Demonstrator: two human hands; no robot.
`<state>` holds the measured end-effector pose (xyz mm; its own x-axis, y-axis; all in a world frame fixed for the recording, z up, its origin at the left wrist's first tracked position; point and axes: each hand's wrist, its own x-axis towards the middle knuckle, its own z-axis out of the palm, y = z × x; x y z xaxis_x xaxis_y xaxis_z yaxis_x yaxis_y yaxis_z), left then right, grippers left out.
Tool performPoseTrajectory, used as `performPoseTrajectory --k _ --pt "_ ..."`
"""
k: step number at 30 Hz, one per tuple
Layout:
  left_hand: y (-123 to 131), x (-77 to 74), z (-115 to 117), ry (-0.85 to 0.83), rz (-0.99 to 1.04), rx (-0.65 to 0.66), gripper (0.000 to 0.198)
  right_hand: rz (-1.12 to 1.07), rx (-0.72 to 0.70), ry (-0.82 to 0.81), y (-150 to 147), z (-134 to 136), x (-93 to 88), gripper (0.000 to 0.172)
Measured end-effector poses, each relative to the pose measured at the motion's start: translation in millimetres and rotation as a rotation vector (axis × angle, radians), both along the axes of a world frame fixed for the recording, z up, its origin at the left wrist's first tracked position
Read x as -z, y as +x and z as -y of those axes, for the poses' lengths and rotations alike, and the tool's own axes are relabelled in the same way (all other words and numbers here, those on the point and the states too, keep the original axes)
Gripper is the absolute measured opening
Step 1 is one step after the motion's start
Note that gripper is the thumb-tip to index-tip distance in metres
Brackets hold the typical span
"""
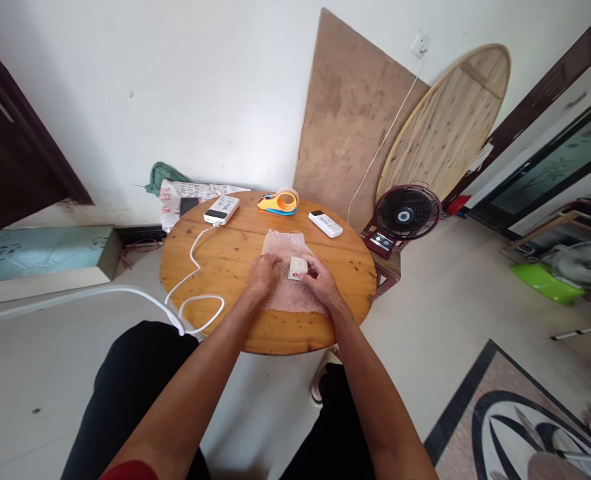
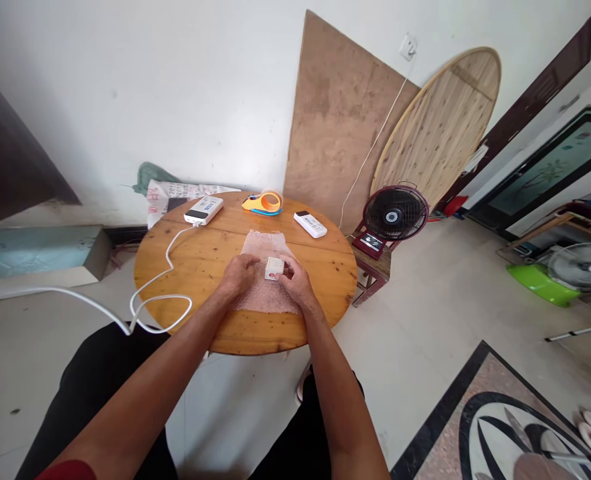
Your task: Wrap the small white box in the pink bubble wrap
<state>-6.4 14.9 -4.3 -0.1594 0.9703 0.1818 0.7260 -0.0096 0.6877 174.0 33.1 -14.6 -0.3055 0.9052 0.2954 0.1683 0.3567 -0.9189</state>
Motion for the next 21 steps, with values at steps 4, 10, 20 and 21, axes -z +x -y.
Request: performPoseTrajectory --k 4,10,20,21 --pt "0.4 -2.2 1.2 -0.006 -0.019 -0.010 0.034 -0.018 -0.018 0.007 0.4 -1.5 2.0 0.048" --pt "0.5 -4.3 2.3 -0.007 -0.041 -0.005 0.034 -0.001 -0.024 -0.001 1.3 -1.3 2.7 0.051" --pt "0.3 1.2 -0.5 0.010 -0.082 0.001 0.036 -0.097 -0.023 -0.058 -2.0 2.6 -0.6 0.059" --pt "0.2 1.7 -0.6 0.014 -0.085 0.005 0.036 -0.106 -0.036 -0.066 -1.5 4.2 -3.3 0.059"
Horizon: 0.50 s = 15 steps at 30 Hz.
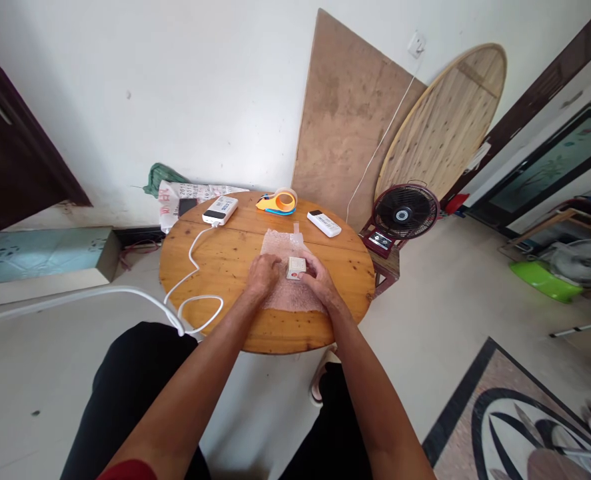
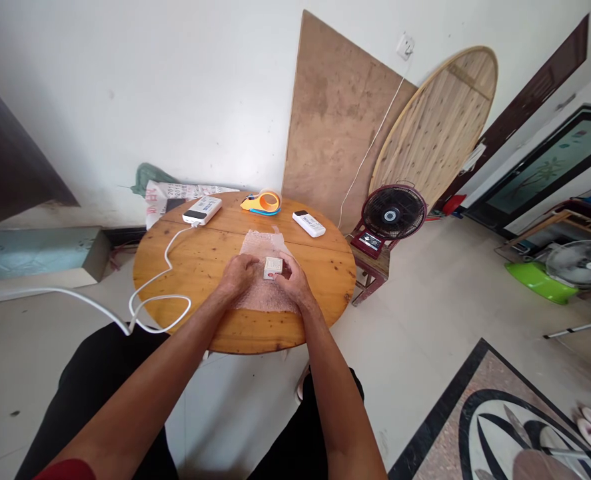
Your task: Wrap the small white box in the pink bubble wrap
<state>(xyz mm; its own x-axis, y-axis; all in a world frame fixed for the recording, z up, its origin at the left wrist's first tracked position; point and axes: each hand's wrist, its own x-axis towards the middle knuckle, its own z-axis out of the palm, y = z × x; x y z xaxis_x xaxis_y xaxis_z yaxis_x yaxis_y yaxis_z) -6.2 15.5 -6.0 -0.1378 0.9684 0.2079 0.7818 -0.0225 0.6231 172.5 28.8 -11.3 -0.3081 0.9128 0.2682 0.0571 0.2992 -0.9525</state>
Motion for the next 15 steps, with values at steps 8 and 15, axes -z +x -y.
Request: performPoseTrajectory --k 8,15 --pt "0 1.0 0 0.017 -0.017 0.010 0.036 -0.142 0.197 -0.088 4 -4 -4.3 0.049" --pt "0 0.6 1 0.019 -0.040 0.007 0.034 -0.289 0.305 -0.232 8 -16 4.8 0.056"
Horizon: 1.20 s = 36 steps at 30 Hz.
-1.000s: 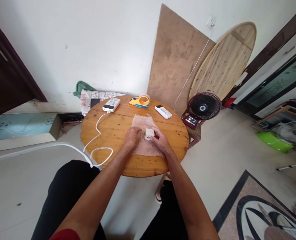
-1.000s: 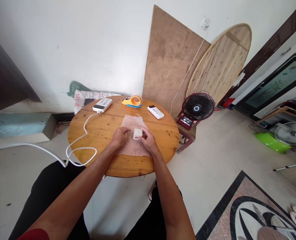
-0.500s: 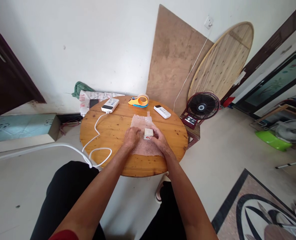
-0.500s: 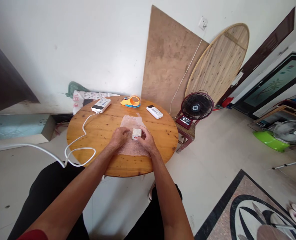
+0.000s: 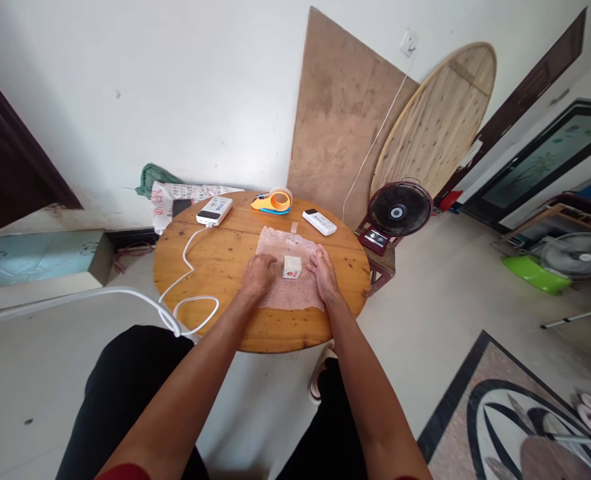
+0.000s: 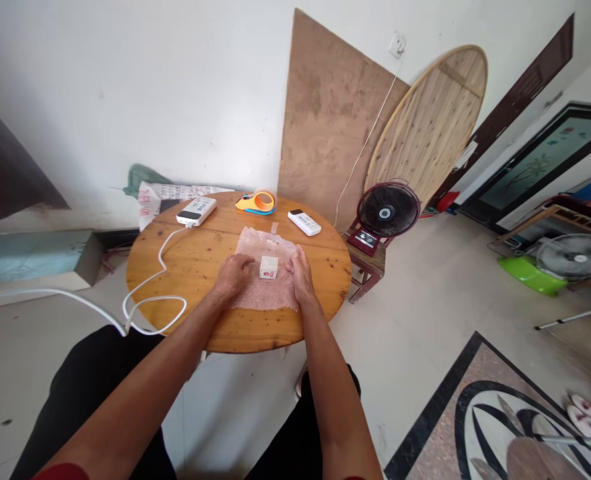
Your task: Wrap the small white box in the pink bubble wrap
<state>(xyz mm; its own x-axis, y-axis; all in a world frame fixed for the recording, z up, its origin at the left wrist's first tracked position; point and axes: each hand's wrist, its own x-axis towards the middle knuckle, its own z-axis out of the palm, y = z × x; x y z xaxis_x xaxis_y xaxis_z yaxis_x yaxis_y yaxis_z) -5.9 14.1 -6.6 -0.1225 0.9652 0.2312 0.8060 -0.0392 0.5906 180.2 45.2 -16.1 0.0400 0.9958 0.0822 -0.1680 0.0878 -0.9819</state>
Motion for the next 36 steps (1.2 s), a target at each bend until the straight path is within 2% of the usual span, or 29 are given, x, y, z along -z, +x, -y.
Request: performPoseTrajectory --k 4,9,14,18,21,24,27,29,32,36 --pt "0 -0.2 1 0.008 -0.025 0.015 0.035 -0.162 0.030 -0.084 4 -2 0.0 0.057" --pt "1 -0.3 3 0.017 -0.065 0.027 0.037 -0.300 0.028 -0.120 9 -6 1.8 0.044" --pt "2 -0.8 3 0.006 -0.095 0.026 0.038 -0.318 0.034 -0.105 11 -9 4.8 0.040" --pt "6 -11.5 6 -0.003 -0.122 0.010 0.040 -0.312 0.032 -0.111 12 -10 5.2 0.039" --pt "9 -25.9 21 0.015 -0.158 0.020 0.039 -0.329 0.033 -0.139 13 -12 4.4 0.036" --pt "7 -33.8 50 0.066 -0.267 0.137 0.035 -0.343 0.037 -0.174 13 -15 4.3 0.031" --pt "3 -29.8 82 0.062 -0.361 0.248 0.036 -0.345 0.026 -0.205 15 -20 4.7 0.026" --pt "1 -24.8 98 0.057 -0.406 0.267 0.037 -0.350 0.021 -0.228 16 -22 4.3 0.025" --pt "2 -21.3 106 0.069 -0.442 0.267 0.036 -0.362 0.013 -0.257 18 -24 1.9 0.024" --pt "9 -21.4 100 0.114 -0.477 0.320 0.026 -0.385 0.000 -0.279 20 -21 -1.2 0.023"
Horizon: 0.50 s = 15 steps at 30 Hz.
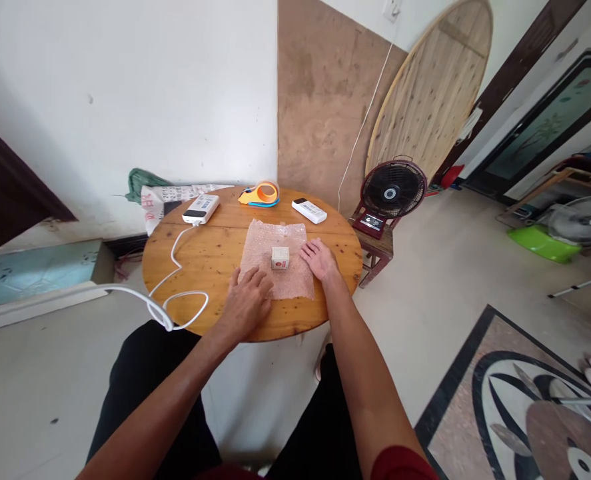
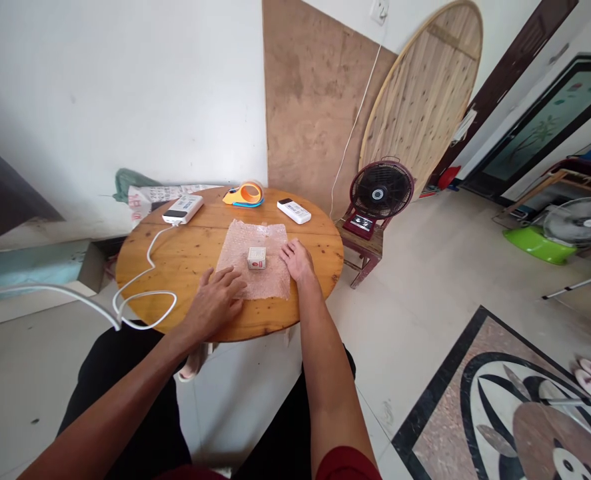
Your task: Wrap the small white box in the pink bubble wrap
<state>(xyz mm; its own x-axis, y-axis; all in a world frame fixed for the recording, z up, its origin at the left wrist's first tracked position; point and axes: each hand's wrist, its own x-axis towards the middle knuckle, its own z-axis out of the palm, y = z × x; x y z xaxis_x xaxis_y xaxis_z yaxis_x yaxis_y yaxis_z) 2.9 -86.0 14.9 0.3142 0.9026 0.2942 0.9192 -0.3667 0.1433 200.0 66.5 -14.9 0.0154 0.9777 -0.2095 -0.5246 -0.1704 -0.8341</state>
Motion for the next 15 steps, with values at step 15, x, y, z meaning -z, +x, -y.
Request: performPoseTrajectory --k 15 --pt "5 -34.7 -42 0.121 0.084 -0.121 0.019 0.114 -0.189 0.196 10 14 -22.4 0.038"
